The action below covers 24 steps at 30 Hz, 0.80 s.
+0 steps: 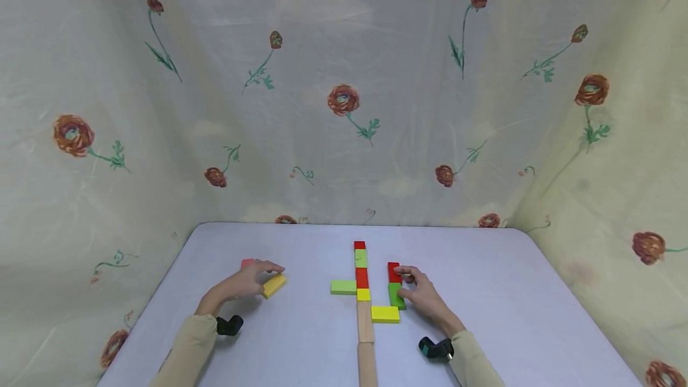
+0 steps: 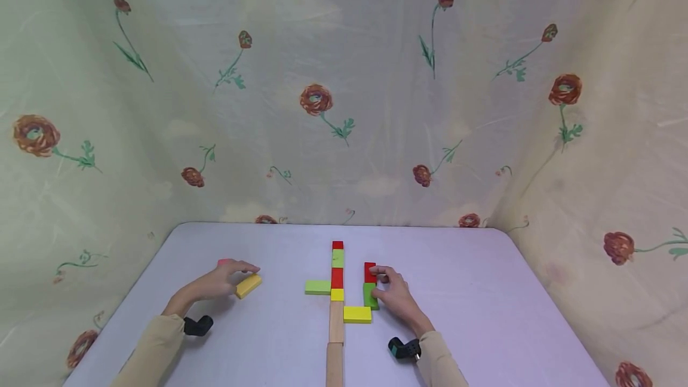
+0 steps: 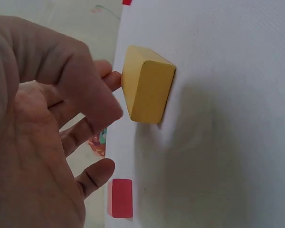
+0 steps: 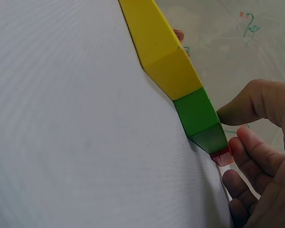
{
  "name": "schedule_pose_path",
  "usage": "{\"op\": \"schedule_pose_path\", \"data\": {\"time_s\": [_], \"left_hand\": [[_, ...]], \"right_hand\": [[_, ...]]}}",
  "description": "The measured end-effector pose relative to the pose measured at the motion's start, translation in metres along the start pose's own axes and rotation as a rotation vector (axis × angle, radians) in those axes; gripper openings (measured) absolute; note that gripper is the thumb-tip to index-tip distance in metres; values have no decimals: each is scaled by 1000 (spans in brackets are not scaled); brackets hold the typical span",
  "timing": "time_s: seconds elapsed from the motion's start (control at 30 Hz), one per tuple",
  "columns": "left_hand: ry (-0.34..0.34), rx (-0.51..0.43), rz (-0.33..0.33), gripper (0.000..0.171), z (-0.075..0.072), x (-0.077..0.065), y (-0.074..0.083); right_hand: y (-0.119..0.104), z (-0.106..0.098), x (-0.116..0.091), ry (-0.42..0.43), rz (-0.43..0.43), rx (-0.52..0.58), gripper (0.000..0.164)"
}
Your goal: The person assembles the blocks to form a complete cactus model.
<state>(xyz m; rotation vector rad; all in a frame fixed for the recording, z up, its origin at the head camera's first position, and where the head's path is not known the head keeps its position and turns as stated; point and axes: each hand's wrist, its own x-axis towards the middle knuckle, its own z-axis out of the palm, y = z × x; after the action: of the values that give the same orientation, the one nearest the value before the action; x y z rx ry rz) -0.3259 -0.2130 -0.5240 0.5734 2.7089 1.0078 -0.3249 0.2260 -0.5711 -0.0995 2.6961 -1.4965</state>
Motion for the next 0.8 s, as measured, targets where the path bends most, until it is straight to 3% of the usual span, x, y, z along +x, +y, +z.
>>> {"op": "schedule_pose_path", "data": {"time_s": [0.33, 0.63, 0.8], "left_hand": [[-19, 83, 70, 61, -1, 0, 0], [-12, 2, -4, 64, 0, 0, 0], [6, -48, -79, 59, 1, 1, 0]], "right_hand": [[0, 0, 1, 0, 0, -1, 46], [-2, -1, 0, 6, -5, -2, 47], [-1, 0, 0, 9, -5, 0, 47]]}}
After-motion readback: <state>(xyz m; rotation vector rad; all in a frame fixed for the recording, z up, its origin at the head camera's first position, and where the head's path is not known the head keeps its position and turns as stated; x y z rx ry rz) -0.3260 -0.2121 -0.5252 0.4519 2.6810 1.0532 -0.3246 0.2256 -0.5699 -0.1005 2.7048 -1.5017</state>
